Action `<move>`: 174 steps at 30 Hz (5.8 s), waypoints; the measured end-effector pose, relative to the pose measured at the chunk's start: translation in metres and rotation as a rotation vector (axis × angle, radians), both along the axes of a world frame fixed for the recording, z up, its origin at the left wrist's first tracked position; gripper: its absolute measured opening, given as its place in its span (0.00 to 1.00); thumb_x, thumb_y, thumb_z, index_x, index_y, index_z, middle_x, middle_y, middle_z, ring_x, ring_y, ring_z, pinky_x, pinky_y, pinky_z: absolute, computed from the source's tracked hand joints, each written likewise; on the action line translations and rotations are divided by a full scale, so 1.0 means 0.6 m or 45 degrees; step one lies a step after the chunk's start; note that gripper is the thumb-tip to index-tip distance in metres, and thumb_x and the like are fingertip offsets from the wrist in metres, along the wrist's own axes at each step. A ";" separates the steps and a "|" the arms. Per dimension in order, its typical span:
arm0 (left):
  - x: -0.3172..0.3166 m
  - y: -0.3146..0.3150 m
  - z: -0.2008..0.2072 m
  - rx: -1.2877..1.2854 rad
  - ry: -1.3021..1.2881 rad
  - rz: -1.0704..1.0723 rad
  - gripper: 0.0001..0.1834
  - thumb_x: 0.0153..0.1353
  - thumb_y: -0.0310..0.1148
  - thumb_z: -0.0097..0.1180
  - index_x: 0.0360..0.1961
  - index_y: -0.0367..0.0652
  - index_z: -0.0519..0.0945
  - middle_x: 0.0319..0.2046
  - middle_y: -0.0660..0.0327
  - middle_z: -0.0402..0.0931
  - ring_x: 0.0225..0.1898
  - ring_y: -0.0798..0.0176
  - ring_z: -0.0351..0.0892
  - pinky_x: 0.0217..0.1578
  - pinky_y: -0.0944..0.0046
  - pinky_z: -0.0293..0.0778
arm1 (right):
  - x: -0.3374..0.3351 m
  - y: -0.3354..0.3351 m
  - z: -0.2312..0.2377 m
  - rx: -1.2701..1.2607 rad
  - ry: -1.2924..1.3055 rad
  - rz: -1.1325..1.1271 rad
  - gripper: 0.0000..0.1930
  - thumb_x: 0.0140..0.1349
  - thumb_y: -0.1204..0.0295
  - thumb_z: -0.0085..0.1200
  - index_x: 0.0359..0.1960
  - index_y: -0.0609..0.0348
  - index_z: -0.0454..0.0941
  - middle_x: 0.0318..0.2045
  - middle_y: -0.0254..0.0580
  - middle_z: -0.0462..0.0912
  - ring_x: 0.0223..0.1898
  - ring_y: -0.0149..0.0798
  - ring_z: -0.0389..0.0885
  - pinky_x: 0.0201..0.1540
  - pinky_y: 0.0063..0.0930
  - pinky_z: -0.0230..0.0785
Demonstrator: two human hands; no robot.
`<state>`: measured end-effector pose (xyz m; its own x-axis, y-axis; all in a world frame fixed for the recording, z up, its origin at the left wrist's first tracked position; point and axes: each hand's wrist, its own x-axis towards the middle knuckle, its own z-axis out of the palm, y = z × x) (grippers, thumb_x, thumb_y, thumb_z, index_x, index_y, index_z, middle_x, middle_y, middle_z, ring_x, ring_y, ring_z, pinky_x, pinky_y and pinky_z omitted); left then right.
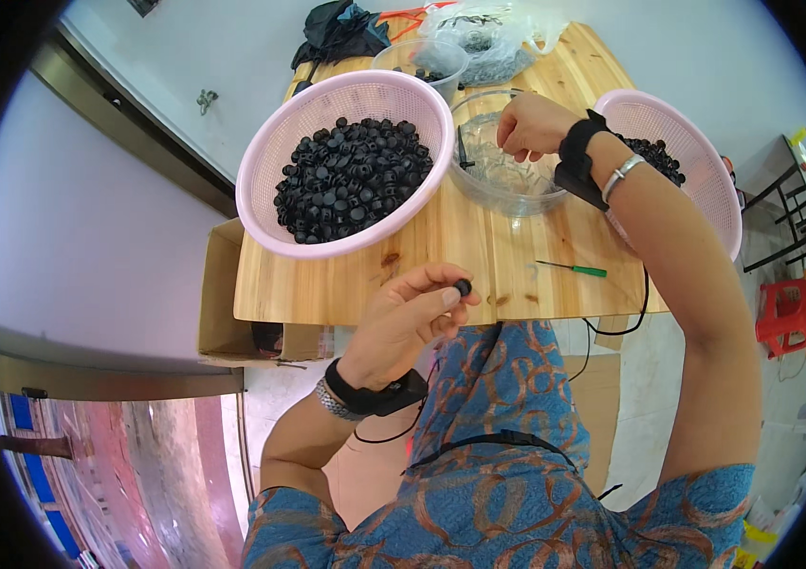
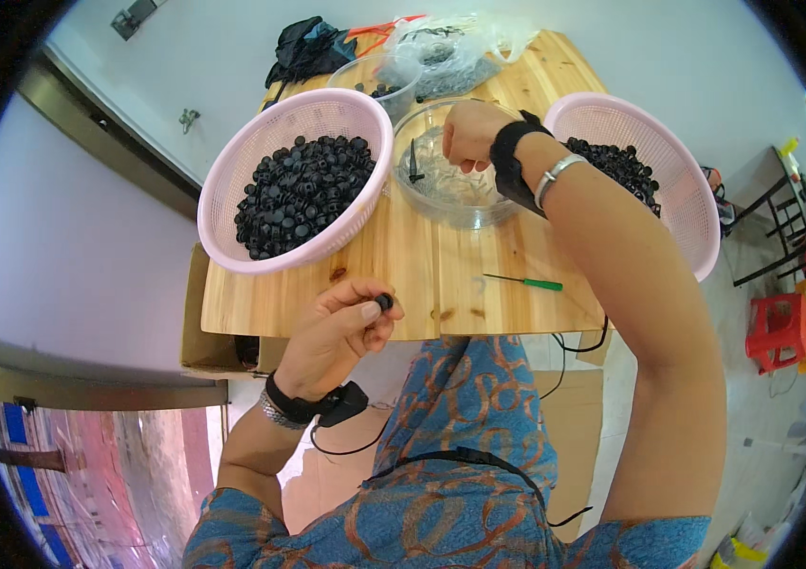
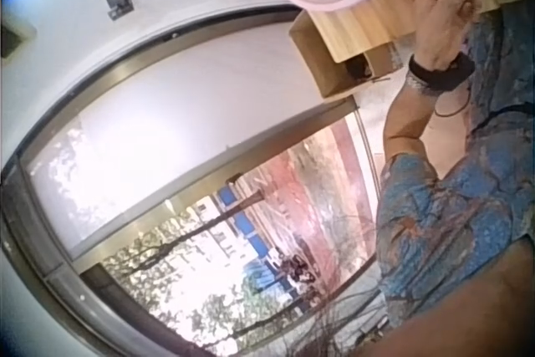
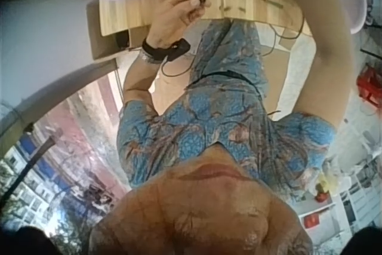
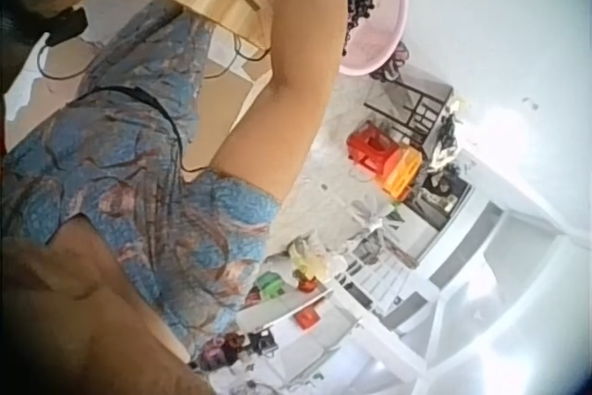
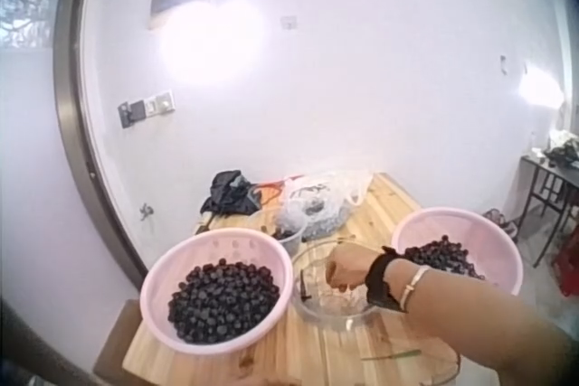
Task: Sorting and inspecting small black plastic shoe components from baskets into a central bin.
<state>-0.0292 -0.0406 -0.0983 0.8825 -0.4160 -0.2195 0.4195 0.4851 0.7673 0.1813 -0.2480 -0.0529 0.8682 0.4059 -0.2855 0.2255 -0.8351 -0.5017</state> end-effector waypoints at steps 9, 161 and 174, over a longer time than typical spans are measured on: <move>0.028 -0.051 -0.011 -0.196 -0.052 0.218 0.11 0.59 0.26 0.49 0.44 0.37 0.72 0.39 0.56 0.74 0.32 0.72 0.73 0.33 0.74 0.72 | -0.069 -0.027 0.027 0.625 0.060 -0.183 0.07 0.55 0.69 0.53 0.32 0.60 0.77 0.26 0.29 0.77 0.25 0.22 0.71 0.25 0.16 0.65; -0.085 -0.193 -0.012 0.360 -0.791 0.204 0.11 0.51 0.19 0.57 0.38 0.33 0.76 0.38 0.60 0.70 0.35 0.70 0.74 0.33 0.75 0.74 | -0.441 -0.114 -0.141 2.135 0.129 -0.219 0.08 0.62 0.75 0.46 0.41 0.66 0.67 0.28 0.43 0.78 0.24 0.30 0.76 0.26 0.20 0.71; -0.087 -0.187 -0.017 0.375 -0.880 0.253 0.10 0.53 0.19 0.55 0.38 0.33 0.76 0.39 0.58 0.70 0.34 0.69 0.75 0.34 0.74 0.74 | -0.444 -0.111 -0.136 2.064 0.134 -0.198 0.11 0.58 0.82 0.48 0.44 0.67 0.69 0.32 0.44 0.79 0.26 0.29 0.77 0.27 0.16 0.70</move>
<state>-0.0814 -0.1530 -0.1084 0.9113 -0.2453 0.3306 -0.2745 0.2363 0.9321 -0.0852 -0.3148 -0.1342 0.9324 0.2384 0.2716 0.1044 0.5418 -0.8340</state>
